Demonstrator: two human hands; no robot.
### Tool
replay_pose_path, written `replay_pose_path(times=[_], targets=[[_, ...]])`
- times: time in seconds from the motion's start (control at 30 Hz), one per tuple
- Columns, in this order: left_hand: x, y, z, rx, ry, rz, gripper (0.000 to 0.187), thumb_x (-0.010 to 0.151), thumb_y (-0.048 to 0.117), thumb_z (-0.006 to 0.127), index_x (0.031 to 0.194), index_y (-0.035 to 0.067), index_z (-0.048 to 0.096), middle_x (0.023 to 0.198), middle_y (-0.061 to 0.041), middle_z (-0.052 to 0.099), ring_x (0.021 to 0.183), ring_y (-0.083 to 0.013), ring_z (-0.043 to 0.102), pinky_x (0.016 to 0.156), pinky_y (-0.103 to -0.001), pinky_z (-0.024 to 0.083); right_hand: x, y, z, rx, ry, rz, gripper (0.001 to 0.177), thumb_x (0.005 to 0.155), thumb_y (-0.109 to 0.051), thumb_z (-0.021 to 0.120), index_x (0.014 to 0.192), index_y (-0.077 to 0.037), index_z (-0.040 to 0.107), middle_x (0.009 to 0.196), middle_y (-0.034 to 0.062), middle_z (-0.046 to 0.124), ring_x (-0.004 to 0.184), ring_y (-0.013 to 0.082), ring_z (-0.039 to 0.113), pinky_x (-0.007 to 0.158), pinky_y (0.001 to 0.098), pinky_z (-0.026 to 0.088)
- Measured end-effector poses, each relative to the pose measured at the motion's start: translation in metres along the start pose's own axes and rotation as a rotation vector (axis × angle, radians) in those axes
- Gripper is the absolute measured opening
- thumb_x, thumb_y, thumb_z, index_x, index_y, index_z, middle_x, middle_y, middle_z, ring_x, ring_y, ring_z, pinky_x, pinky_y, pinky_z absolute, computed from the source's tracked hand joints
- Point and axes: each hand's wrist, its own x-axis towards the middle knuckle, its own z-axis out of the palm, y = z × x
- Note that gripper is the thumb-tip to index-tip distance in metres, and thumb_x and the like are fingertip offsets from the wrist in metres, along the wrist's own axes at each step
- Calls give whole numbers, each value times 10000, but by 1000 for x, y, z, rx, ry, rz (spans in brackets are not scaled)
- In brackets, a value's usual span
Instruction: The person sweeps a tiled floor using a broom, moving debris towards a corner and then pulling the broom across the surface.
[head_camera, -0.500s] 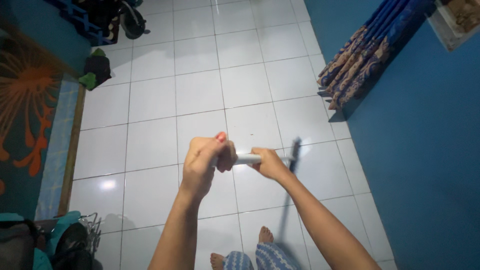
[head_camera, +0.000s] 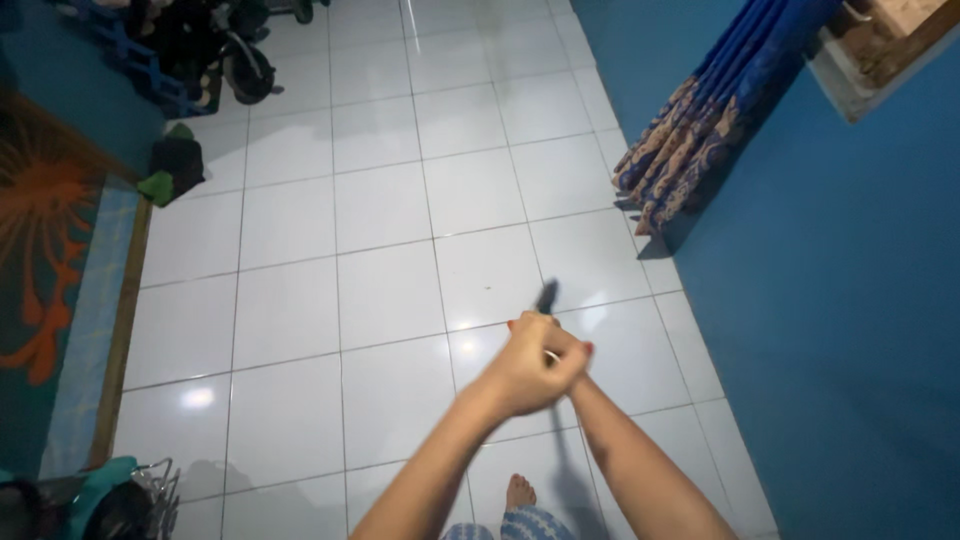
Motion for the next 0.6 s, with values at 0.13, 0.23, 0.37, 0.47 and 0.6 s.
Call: replay_pose_path(times=[0.13,0.23,0.37,0.47,0.6], targets=[[5,26,17,83,-32,87,362,886,134,606,562,-27,603,460,-140,533,571,-234,518,837,-377,418,13,-25,-13,-149,106,-55,178,977,-161,683,948,-64,537,770,-39,468,701,79,454,717,273,495],[6,43,-10,32,-65,23,367,901,159,613,590,-37,606,525,-138,565,561,-212,511,696,-351,451,30,-41,-34,-57,-120,112,238,980,-182,701,831,-71,554,757,-27,495,726,84,492,779,289,553],[15,41,-78,-399,43,121,408,984,161,556,617,-19,542,595,-63,576,572,-137,507,1005,-301,524,35,-84,-20,-402,-50,116,239,868,-239,705,751,-45,629,680,70,653,637,176,633,581,364,514],[15,15,-110,-621,155,-9,497,1016,141,561,544,26,456,540,-9,492,503,-99,412,700,-278,441,23,-107,-8,-619,-33,149,284,884,-284,699,753,-39,642,659,159,651,605,315,628,583,420,500],[10,-35,-81,-594,182,-162,462,969,161,560,535,10,500,528,-33,542,489,-107,475,609,-269,455,-20,-71,2,-754,-12,363,302,848,-357,702,749,-72,698,721,172,700,699,395,664,635,483,518]])
